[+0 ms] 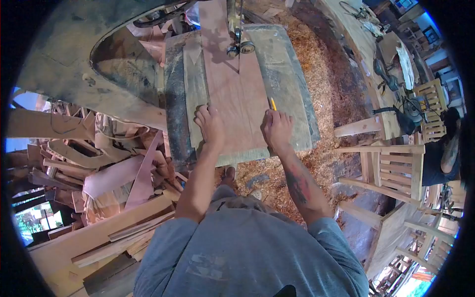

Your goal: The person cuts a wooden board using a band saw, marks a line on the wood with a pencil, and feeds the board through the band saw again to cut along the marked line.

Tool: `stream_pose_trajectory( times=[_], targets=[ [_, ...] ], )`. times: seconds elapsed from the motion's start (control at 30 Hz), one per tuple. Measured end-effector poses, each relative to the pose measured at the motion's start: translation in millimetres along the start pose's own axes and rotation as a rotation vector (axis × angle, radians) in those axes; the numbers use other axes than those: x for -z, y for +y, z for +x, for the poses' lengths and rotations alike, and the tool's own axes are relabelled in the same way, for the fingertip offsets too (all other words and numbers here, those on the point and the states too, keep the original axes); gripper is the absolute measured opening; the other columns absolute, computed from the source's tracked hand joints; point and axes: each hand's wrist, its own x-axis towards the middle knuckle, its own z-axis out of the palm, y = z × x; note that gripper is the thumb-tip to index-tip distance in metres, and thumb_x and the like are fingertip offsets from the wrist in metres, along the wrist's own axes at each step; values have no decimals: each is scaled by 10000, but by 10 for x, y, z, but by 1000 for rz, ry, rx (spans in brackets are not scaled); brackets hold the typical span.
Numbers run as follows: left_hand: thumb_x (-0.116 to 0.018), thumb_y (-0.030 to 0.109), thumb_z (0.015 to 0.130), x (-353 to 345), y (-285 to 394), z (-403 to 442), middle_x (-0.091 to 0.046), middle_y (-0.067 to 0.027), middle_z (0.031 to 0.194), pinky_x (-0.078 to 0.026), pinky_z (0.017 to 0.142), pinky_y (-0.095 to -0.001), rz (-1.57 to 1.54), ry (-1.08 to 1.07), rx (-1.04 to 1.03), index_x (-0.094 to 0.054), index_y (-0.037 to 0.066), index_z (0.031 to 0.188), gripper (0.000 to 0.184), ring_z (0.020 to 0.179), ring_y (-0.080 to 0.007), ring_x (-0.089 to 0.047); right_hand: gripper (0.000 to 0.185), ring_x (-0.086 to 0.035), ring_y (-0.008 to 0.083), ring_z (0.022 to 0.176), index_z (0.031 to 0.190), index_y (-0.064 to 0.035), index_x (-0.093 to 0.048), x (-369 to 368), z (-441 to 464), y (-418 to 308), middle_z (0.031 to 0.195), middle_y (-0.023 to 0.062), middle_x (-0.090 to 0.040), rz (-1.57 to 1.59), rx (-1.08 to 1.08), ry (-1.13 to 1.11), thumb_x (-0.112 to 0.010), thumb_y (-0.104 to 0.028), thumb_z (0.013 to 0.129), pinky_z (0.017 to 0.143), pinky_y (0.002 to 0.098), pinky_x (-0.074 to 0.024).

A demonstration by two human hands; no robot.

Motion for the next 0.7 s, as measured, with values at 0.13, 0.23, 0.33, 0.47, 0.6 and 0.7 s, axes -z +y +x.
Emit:
stream_pose_trajectory(
  times=[0.13, 0.23, 0.33, 0.47, 0.6, 0.7],
  targets=[
    [-562, 72, 927, -2, 1, 81, -517, -162, 1200, -357, 967, -499, -44, 0, 3, -540, 60, 1336, 410, 1180, -360, -464, 90, -612, 301, 812, 910, -83, -627, -40, 73, -6, 832, 108, -653, 8, -6, -5, -597, -159, 949, 755, 448, -426],
    [-562, 77, 926, -32, -16, 139, -494, -167, 1205, -356, 969, -470, 0, -4, -17, -556, 8, 1264, 346, 1171, -349, -459, 89, -616, 299, 817, 904, -86, -630, -92, 119, -8, 832, 109, -654, 11, -23, 7, -601, -158, 945, 757, 443, -423],
    [-556, 67, 920, -31, -18, 192, -490, -173, 1196, -358, 966, -472, -40, 1, -34, -549, 6, 1266, 352, 1168, -352, -460, 88, -616, 301, 820, 897, -90, -632, -168, 163, 10, 834, 112, -654, 25, -30, 4, -599, -156, 946, 771, 448, -424],
    [-543, 49, 911, -88, -49, 311, -488, -181, 1188, -357, 962, -481, 23, -17, -39, -549, -4, 1255, 348, 1167, -358, -460, 52, -613, 304, 822, 901, -88, -618, -256, 240, 40, 838, 112, -648, 7, -18, 14, -606, -132, 924, 771, 455, -427],
    [-522, 33, 906, -103, -38, 398, -492, -187, 1180, -358, 956, -485, -18, -4, -40, -548, -16, 1254, 352, 1161, -367, -460, 31, -612, 302, 823, 906, -90, -607, -323, 311, 67, 839, 108, -643, -2, -7, 5, -620, -114, 892, 772, 455, -428],
    [-514, 37, 909, -105, -14, 485, -495, -185, 1178, -359, 953, -482, 13, -20, -26, -551, -20, 1259, 356, 1153, -366, -461, 49, -616, 297, 833, 923, -88, -651, -364, 383, 80, 841, 102, -650, 13, -31, -27, -637, -133, 911, 777, 453, -422]
  ],
)
